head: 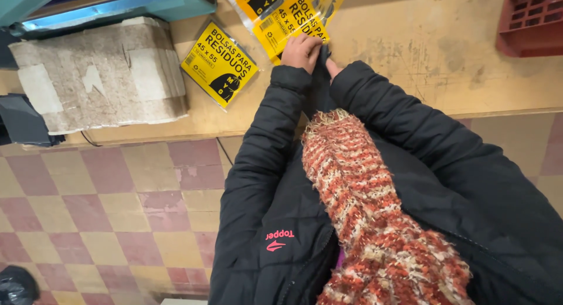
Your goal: The person repeatedly places folded black trash bags into yellow plastic packaging sleeves labeled 'BOLSAS PARA RESIDUOS' and then moves the completed packages into a white basket. The process is repeated continuously throughout the clip.
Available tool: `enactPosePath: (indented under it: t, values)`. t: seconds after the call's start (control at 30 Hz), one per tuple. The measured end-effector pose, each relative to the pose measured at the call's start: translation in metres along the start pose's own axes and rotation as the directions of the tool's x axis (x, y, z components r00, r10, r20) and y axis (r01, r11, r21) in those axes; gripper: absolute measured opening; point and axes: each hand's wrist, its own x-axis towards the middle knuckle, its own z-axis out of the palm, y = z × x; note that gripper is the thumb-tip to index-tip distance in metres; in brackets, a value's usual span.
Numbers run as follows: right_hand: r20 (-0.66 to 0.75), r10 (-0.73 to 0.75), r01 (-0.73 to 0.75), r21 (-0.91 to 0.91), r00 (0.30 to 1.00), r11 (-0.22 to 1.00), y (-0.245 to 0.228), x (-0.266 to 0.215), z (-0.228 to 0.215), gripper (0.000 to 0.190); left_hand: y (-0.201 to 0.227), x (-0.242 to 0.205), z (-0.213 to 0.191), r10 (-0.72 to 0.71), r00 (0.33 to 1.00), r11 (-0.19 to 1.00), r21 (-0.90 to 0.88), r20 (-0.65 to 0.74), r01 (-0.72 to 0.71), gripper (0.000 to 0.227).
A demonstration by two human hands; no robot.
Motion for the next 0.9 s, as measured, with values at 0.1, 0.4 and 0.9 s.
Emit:
enactPosePath:
  t: [0.1,0.4,0.9]
  values:
    - [0.055,-0.011,0.018,-0.137,0.998,0.990,-0.017,-0.014,-0.022,0.076,0.013,0.017,-0.016,0.079,0.996,0.996,0.046,0.042,-0.081,0.009]
    - [-0.028,-0.164,0.154,-0.222,0.986,0.963,0.016,0.022,0.020,0.073,0.041,0.015,-0.052,0.129,0.982,0.975,0.166,0.136,-0.151,0.024]
    - [-0.148,-0.309,0.259,-0.286,0.939,0.923,-0.016,-0.002,-0.015,0.064,0.031,0.015,-0.043,0.185,0.979,0.937,0.287,0.081,-0.201,0.021]
